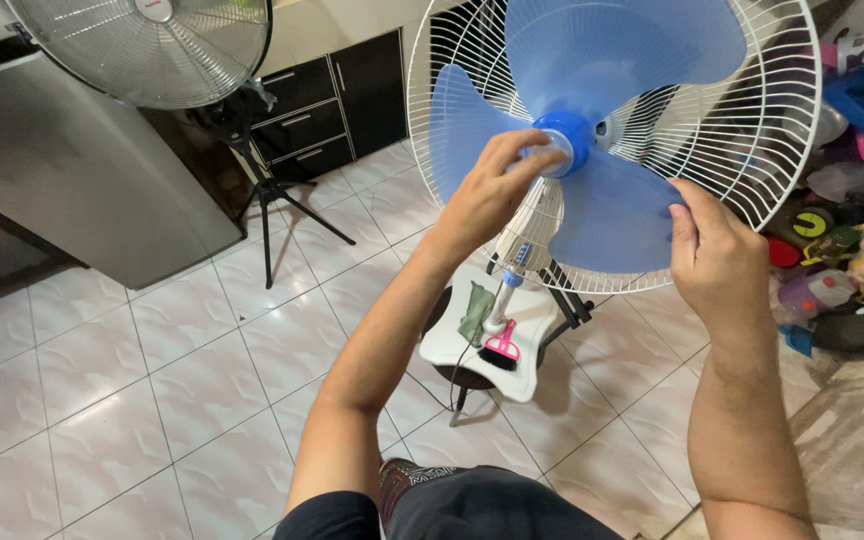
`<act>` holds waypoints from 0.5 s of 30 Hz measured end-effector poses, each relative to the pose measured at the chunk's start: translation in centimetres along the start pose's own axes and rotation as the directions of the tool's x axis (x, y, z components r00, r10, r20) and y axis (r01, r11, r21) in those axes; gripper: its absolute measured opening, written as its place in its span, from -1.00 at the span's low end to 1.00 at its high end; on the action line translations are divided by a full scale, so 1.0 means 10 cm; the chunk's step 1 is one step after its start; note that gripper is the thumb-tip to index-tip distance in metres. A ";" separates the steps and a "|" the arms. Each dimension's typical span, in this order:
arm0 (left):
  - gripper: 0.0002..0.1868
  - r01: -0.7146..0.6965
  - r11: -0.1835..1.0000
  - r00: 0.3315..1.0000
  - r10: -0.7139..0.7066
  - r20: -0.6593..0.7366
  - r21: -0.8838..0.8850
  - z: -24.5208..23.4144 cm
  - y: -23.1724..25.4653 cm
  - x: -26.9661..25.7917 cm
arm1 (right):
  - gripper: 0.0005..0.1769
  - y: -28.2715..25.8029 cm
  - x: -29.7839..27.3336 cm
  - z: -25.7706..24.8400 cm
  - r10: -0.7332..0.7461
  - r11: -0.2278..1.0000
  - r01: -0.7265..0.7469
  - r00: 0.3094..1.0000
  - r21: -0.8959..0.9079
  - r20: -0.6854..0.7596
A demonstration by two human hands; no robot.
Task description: The person wipes the blades and central hub of a standing electric fan with a cloth, then wipes the front metal grille. The fan remains assembled throughout the clip.
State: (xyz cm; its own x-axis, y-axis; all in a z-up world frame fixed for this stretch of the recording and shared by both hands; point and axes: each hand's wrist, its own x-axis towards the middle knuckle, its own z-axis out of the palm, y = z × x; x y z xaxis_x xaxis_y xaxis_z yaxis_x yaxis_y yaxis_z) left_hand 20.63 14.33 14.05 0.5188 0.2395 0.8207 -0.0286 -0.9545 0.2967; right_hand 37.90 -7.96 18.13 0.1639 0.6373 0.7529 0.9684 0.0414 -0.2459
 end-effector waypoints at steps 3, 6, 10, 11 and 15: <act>-0.63 -0.291 0.948 0.952 0.272 0.139 0.132 -0.06 -0.06 0.10 | -0.76 0.03 0.00 0.00 0.000 1.000 0.000 1.000 0.001 -0.002; -0.68 -0.510 0.838 0.832 0.423 0.359 0.195 -0.06 -0.13 0.25 | -0.80 0.06 0.00 0.01 -0.022 1.000 0.022 1.000 -0.011 -0.012; -0.61 -0.539 0.829 0.817 0.473 0.329 0.148 -0.18 -0.23 0.31 | -0.76 0.07 -0.03 0.01 -0.023 0.999 0.022 1.000 -0.023 -0.005; -0.64 -0.521 0.833 0.835 0.453 0.313 0.186 -0.19 -0.25 0.31 | -0.74 0.07 -0.03 0.01 -0.025 0.999 0.025 1.000 -0.023 -0.005; -0.59 -0.351 0.887 0.936 0.344 0.076 0.300 -0.16 -0.20 0.23 | -0.74 0.06 -0.03 0.02 -0.011 1.000 0.011 1.000 -0.009 0.009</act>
State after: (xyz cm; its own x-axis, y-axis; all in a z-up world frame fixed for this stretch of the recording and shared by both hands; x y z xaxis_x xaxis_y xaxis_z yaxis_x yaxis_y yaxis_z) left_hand 20.55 17.10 16.12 0.5405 -0.1180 0.8330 0.0488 -0.9841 -0.1710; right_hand 38.44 -8.01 17.63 0.1517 0.6437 0.7501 0.9718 0.0416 -0.2323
